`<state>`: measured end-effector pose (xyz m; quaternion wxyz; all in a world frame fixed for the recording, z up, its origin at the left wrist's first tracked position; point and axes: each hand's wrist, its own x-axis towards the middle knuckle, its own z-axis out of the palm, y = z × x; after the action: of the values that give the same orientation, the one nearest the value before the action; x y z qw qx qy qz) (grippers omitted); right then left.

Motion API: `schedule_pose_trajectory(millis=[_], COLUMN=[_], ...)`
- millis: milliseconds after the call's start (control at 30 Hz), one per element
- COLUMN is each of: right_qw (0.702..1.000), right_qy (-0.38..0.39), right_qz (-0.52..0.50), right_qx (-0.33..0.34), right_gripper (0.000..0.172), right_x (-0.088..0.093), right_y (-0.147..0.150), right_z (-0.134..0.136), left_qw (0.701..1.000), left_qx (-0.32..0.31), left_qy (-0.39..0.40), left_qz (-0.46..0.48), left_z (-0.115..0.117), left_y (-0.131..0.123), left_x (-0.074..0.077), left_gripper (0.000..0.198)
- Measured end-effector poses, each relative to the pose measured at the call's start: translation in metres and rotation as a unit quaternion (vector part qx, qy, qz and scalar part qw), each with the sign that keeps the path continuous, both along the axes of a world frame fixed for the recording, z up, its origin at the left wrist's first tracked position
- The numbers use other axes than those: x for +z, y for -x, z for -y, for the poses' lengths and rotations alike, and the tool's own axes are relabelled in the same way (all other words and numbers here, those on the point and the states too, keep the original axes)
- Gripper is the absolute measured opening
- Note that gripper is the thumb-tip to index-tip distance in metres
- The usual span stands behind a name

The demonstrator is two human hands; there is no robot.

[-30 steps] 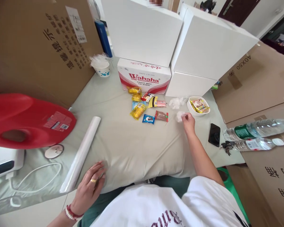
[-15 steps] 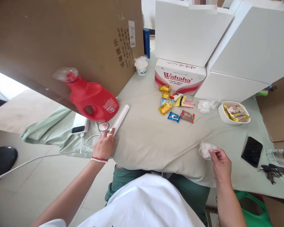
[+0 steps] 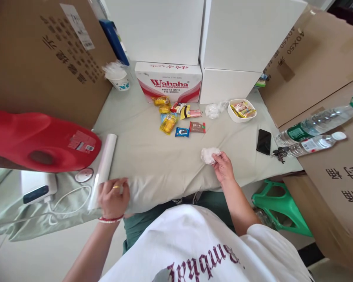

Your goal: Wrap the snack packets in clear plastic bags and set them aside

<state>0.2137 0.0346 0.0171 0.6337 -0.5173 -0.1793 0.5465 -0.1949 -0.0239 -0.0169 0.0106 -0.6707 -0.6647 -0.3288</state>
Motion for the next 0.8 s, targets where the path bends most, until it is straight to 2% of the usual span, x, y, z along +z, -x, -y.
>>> schedule_pose_trajectory(millis=[100, 167, 233, 300, 367, 467, 567, 667, 733, 800], right_qw=[0.999, 0.998, 0.994, 0.989, 0.982, 0.976, 0.976, 0.977, 0.979, 0.980], right_qy=[0.021, 0.036, 0.048, 0.053, 0.055, 0.055, 0.058, 0.072, 0.078, 0.079], right_qz=[-0.016, -0.020, -0.022, -0.022, -0.020, -0.028, -0.052, -0.067, -0.062, -0.051], right_qx=[0.024, 0.051, 0.092, 0.139, 0.179, 0.207, 0.205, 0.189, 0.175, 0.174], right_gripper=[0.043, 0.044, 0.044, 0.045, 0.046, 0.045, 0.043, 0.043, 0.043, 0.042], right_x=[0.002, 0.003, 0.005, 0.006, 0.008, 0.009, 0.009, 0.008, 0.007, 0.006], right_y=[0.013, 0.027, 0.043, 0.058, 0.067, 0.066, 0.053, 0.041, 0.039, 0.041], right_z=[0.002, 0.004, 0.007, 0.012, 0.018, 0.025, 0.030, 0.033, 0.034, 0.033], left_qw=[0.984, 0.964, 0.942, 0.915, 0.885, 0.854, 0.830, 0.802, 0.792, 0.798], left_qx=[-0.101, -0.164, -0.231, -0.301, -0.350, -0.349, -0.278, -0.207, -0.210, -0.251], left_qy=[0.020, 0.036, 0.053, 0.076, 0.114, 0.167, 0.205, 0.236, 0.235, 0.219], left_qz=[0.148, 0.204, 0.236, 0.258, 0.285, 0.348, 0.437, 0.508, 0.522, 0.503], left_z=[0.003, -0.001, -0.010, -0.022, -0.033, -0.041, -0.042, -0.040, -0.038, -0.035], left_y=[-0.048, -0.083, -0.115, -0.139, -0.154, -0.163, -0.162, -0.159, -0.160, -0.163], left_x=[0.014, 0.025, 0.031, 0.032, 0.029, 0.018, 0.009, 0.007, 0.010, 0.014], left_gripper=[0.016, 0.014, 0.030, 0.037, 0.022, 0.019, 0.023, 0.031, 0.034, 0.042])
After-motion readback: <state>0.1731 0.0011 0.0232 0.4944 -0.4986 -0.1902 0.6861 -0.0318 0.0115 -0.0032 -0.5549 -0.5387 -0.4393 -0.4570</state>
